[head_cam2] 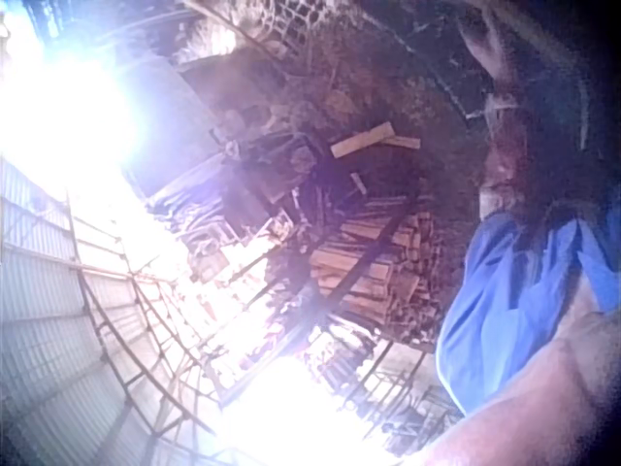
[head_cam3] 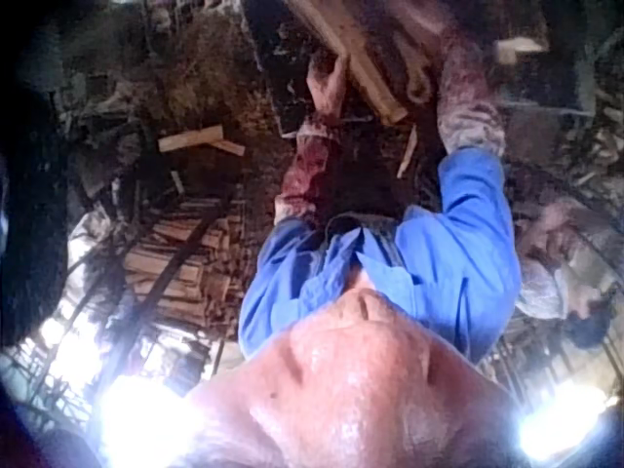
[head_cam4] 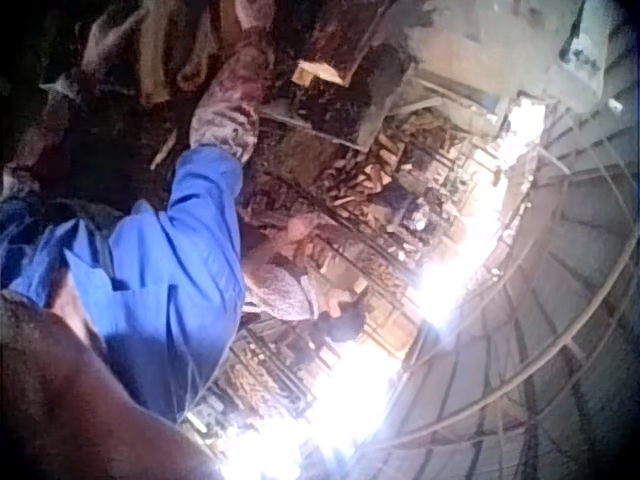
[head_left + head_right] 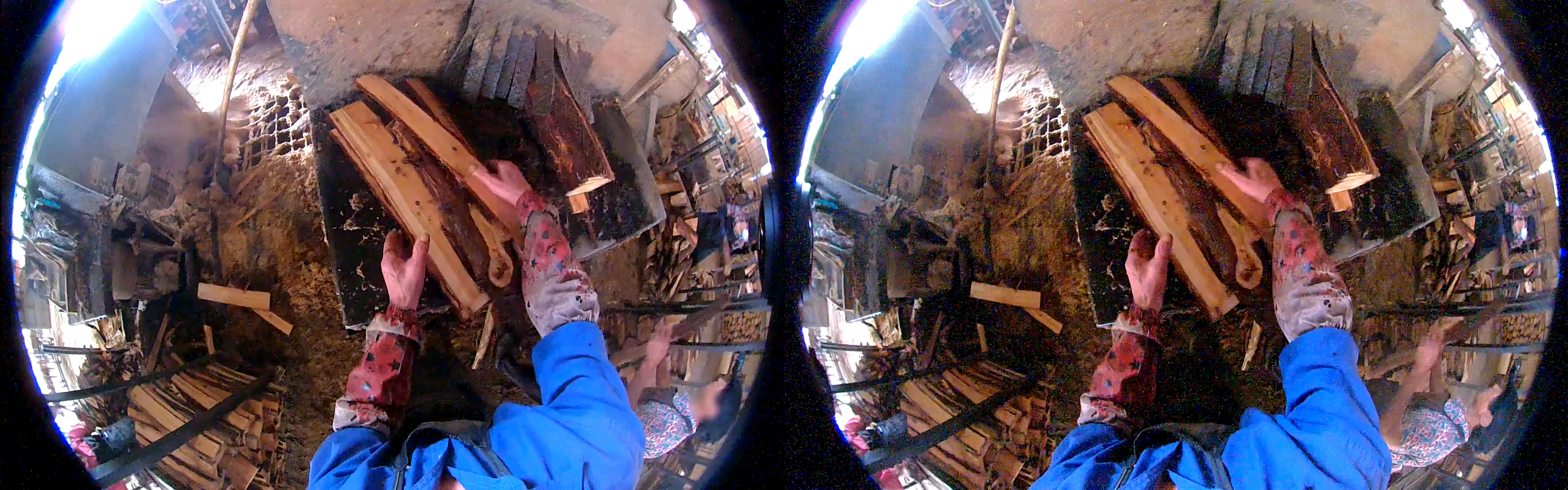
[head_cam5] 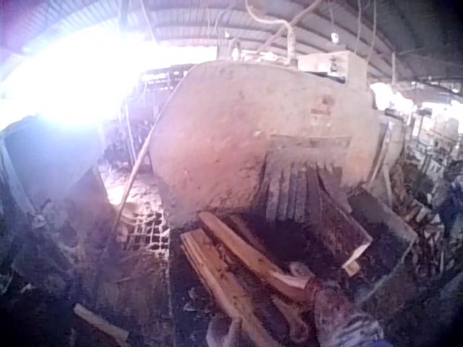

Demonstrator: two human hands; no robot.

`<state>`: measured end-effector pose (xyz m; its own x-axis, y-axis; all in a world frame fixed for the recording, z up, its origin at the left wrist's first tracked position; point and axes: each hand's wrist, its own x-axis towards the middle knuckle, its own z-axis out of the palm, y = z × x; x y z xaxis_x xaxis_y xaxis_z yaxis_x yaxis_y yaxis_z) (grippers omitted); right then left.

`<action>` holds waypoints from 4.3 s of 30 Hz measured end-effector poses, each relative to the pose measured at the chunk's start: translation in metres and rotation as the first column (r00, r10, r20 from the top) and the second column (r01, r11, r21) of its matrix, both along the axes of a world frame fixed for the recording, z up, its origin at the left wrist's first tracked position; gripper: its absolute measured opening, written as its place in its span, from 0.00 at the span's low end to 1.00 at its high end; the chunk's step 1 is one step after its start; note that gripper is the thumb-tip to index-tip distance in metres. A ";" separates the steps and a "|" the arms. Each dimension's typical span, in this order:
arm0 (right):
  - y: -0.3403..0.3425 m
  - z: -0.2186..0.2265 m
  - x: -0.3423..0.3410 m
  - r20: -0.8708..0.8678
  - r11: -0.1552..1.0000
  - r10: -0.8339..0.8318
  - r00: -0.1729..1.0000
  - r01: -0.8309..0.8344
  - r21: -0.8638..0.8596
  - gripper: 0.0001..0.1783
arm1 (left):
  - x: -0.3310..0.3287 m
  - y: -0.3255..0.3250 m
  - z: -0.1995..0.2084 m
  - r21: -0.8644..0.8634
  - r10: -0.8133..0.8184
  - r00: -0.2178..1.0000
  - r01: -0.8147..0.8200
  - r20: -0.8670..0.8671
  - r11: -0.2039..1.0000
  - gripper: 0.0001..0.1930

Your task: The person picks up split logs from a pile on the floor and stacks them onto a metal rack. They handle the wood by hand, arranging the pieces to fit together on the rack.

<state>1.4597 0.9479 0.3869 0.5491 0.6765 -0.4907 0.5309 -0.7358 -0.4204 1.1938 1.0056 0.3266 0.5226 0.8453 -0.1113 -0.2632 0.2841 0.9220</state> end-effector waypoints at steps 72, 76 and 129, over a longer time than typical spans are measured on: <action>-0.176 -0.023 -0.113 0.217 0.859 -0.437 0.873 0.334 0.387 0.37 | -0.052 0.015 0.022 0.035 -0.024 0.927 0.040 -0.374 0.999 0.37; -0.181 0.004 -0.108 0.223 0.780 -0.532 0.817 0.370 0.504 0.32 | -0.054 0.017 0.015 0.035 -0.017 0.910 0.034 -0.415 0.999 0.38; -0.322 -0.056 -0.194 0.029 0.542 -0.807 0.589 0.721 0.432 0.15 | -0.058 0.017 -0.002 -0.006 0.011 0.965 -0.013 -0.260 1.000 0.36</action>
<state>1.2654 0.6260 0.3310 0.9902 0.0379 -0.1342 -0.0645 -0.7290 -0.6815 1.1356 1.0227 0.3244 0.4646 0.8499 -0.2486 -0.0179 0.2897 0.9570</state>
